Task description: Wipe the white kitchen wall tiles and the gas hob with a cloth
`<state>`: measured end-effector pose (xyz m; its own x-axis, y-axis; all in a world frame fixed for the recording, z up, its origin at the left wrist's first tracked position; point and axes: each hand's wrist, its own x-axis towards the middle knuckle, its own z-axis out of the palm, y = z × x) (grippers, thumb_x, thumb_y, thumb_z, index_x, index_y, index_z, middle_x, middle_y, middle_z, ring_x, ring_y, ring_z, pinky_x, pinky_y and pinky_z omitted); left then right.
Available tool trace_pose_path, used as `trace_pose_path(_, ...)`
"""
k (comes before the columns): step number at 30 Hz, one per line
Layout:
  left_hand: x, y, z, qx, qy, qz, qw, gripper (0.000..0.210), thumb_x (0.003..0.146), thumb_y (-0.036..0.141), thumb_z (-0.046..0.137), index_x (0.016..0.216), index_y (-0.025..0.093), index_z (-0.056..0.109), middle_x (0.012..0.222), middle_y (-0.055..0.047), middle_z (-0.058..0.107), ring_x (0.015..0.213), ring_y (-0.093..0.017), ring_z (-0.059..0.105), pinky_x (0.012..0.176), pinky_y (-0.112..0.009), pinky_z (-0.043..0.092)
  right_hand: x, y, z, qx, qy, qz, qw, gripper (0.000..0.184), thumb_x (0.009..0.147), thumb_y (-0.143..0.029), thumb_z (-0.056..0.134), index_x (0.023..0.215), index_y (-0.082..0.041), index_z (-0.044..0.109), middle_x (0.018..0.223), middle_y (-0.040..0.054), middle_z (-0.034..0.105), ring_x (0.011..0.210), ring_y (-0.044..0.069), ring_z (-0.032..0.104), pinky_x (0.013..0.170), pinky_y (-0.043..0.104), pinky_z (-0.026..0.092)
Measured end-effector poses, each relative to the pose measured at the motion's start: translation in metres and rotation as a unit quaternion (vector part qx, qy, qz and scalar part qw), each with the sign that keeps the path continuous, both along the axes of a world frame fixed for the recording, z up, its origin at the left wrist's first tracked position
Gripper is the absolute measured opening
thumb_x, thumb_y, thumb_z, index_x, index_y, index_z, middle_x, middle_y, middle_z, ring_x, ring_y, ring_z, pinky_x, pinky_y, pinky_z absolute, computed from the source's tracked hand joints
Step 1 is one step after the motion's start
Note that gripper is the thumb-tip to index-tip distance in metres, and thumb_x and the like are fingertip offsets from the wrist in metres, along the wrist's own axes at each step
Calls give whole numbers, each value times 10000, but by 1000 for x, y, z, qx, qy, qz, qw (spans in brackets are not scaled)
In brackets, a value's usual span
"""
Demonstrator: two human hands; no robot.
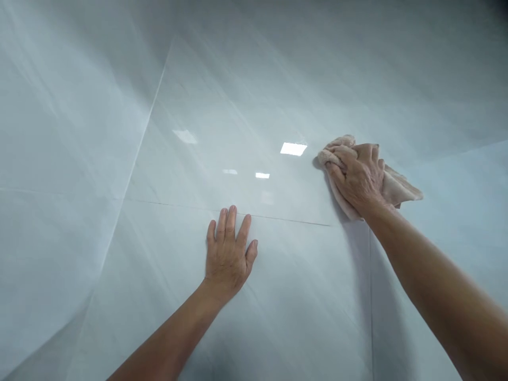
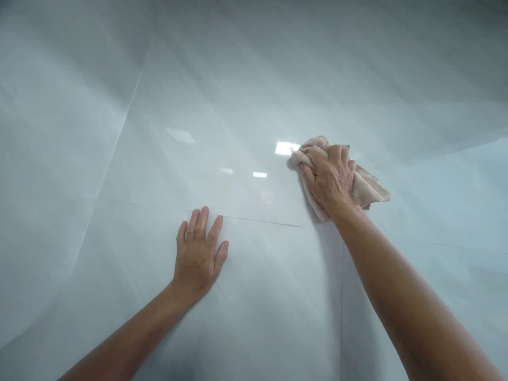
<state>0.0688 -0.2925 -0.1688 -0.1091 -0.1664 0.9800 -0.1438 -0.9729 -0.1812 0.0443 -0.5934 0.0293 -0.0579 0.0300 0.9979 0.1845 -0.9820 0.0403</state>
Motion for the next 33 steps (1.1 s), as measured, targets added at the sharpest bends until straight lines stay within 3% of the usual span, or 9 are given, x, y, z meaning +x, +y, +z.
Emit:
trace_pose_path(5, -1, -1, -1, 2, -5, 7, 1000, 616, 1029, 347, 546, 1603, 194, 388, 1702, -223, 332, 1601, -402, 301, 1240, -623, 323, -2, -15, 32, 209, 2, 5, 978, 412, 1032, -480, 500, 1350, -283, 675, 1372, 134, 435, 1336, 392, 350, 1154, 623, 311)
trace_pose_path(7, -1, -3, -1, -1, -3, 12, 1000, 622, 1030, 350, 541, 1611, 200, 373, 1704, -220, 329, 1602, -401, 298, 1235, -626, 332, -1, -2, 36, 194, 0, 16, 981, 402, 1032, -466, 496, 1342, -276, 669, 1377, 133, 429, 1337, 392, 346, 1163, 607, 288)
trace_pose_path(11, -1, -5, -2, -8, 0, 9, 1000, 651, 1028, 351, 534, 1632, 226, 323, 1714, -213, 312, 1612, -385, 283, 1240, -635, 331, 3, 40, 31, 41, -21, 11, 999, 368, 1020, -397, 513, 1337, -273, 651, 1359, 127, 442, 1279, 368, 386, 1145, 577, 288)
trace_pose_path(14, -1, -4, -3, -4, 2, 7, 1000, 653, 1032, 348, 518, 1638, 225, 307, 1717, -213, 305, 1621, -380, 261, 1244, -641, 328, 4, 51, 39, -47, -27, 13, 998, 378, 1039, -406, 517, 1379, -305, 646, 1392, 111, 441, 1311, 364, 369, 1159, 570, 258)
trace_pose_path(16, 0, -2, -4, -6, 11, 5, 1000, 655, 1036, 359, 508, 1644, 239, 296, 1725, -195, 297, 1630, -368, 240, 1252, -635, 325, 4, 48, 52, -19, -13, 20, 1000, 390, 1063, -434, 502, 1405, -303, 635, 1440, 125, 414, 1358, 393, 324, 1157, 611, 213)
trace_pose_path(20, -1, 2, -7, -13, 24, 7, 1000, 639, 1035, 370, 510, 1633, 247, 323, 1737, -175, 278, 1639, -356, 216, 1268, -622, 313, 4, 45, 80, 142, 40, 54, 988, 468, 1121, -441, 383, 1502, -204, 519, 1602, 205, 238, 1441, 456, 187, 1130, 676, 165)
trace_pose_path(23, -2, 1, -9, -9, 21, 16, 1000, 626, 1035, 380, 508, 1621, 233, 344, 1735, -179, 280, 1636, -354, 225, 1263, -617, 325, 4, 61, 89, 165, 63, 74, 982, 478, 1135, -392, 355, 1554, -182, 446, 1685, 199, 106, 1536, 445, 55, 1182, 673, 108)
trace_pose_path(29, -19, -25, -6, -11, 11, 28, 999, 628, 1029, 379, 516, 1618, 236, 349, 1721, -179, 315, 1623, -360, 263, 1247, -614, 343, -4, 105, 80, -43, 29, 80, 995, 531, 1102, -402, 443, 1591, -196, 431, 1701, 141, 205, 1567, 400, 127, 1263, 641, 75)
trace_pose_path(33, -36, -51, 4, -13, 16, 35, 999, 639, 1026, 360, 515, 1626, 240, 332, 1726, -188, 298, 1625, -369, 254, 1253, -619, 323, -23, 139, 59, -220, 57, 89, 970, 586, 1048, -479, 480, 1597, -277, 450, 1720, 12, 230, 1581, 356, 149, 1306, 596, 113)
